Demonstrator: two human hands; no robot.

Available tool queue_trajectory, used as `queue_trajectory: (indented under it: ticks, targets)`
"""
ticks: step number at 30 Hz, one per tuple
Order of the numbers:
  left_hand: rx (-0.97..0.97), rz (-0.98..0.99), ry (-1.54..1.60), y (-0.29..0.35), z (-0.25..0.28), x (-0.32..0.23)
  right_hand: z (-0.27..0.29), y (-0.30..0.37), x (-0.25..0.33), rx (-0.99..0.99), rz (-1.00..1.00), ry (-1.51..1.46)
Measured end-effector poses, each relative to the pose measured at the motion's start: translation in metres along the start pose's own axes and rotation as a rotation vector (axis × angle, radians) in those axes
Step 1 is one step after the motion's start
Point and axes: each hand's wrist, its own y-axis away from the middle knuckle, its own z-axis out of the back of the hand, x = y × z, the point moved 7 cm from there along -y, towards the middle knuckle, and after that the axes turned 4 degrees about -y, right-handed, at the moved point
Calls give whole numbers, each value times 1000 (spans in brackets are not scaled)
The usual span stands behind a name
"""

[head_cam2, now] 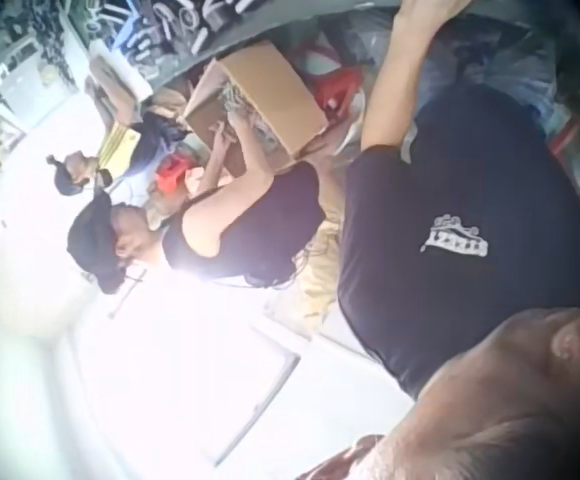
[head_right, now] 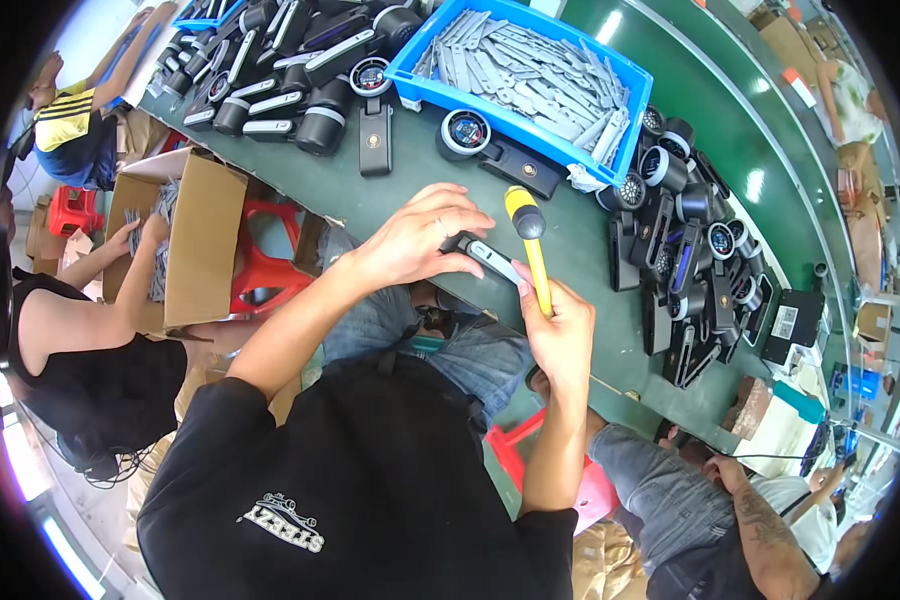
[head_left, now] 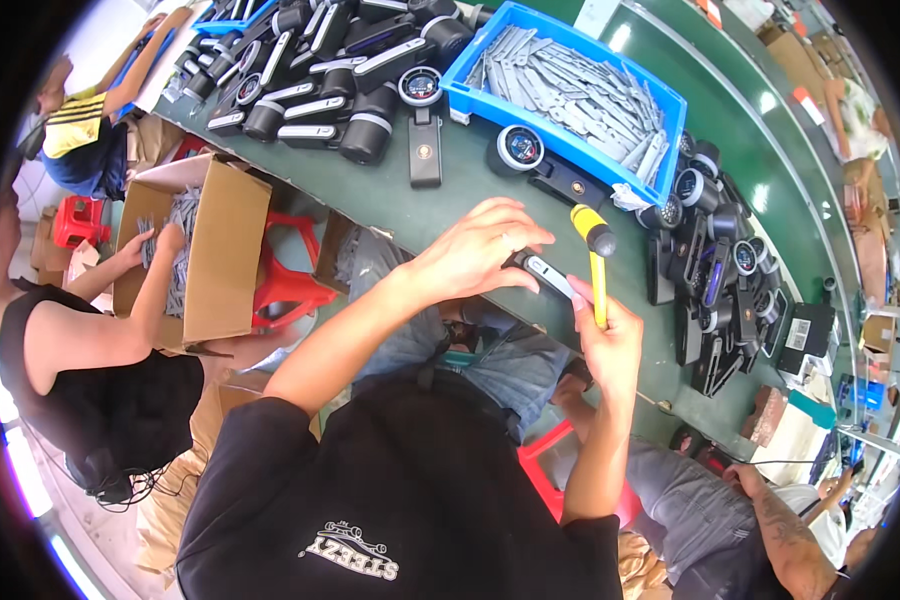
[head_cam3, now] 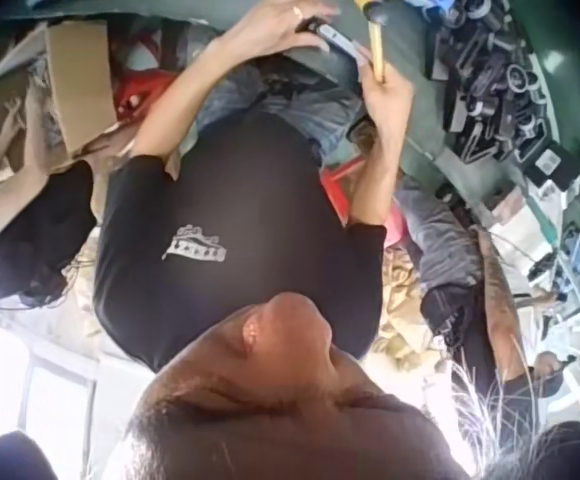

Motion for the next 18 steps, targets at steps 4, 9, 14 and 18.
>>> queue_trajectory:
  ticks: [4, 9, 14, 18]
  targets:
    - [15, -132, -61, 0, -2, -4, 1, -6, -1, 120, -15, -3]
    - [38, -150, -80, -3, -4, -1, 5, -13, 1, 181, -222, -67]
    - [44, -155, -72, 2, -7, 0, 3, -5, -8, 163, -450, -194]
    - [30, -133, -71, 2, -6, 1, 4, 3, -9, 64, -384, -193]
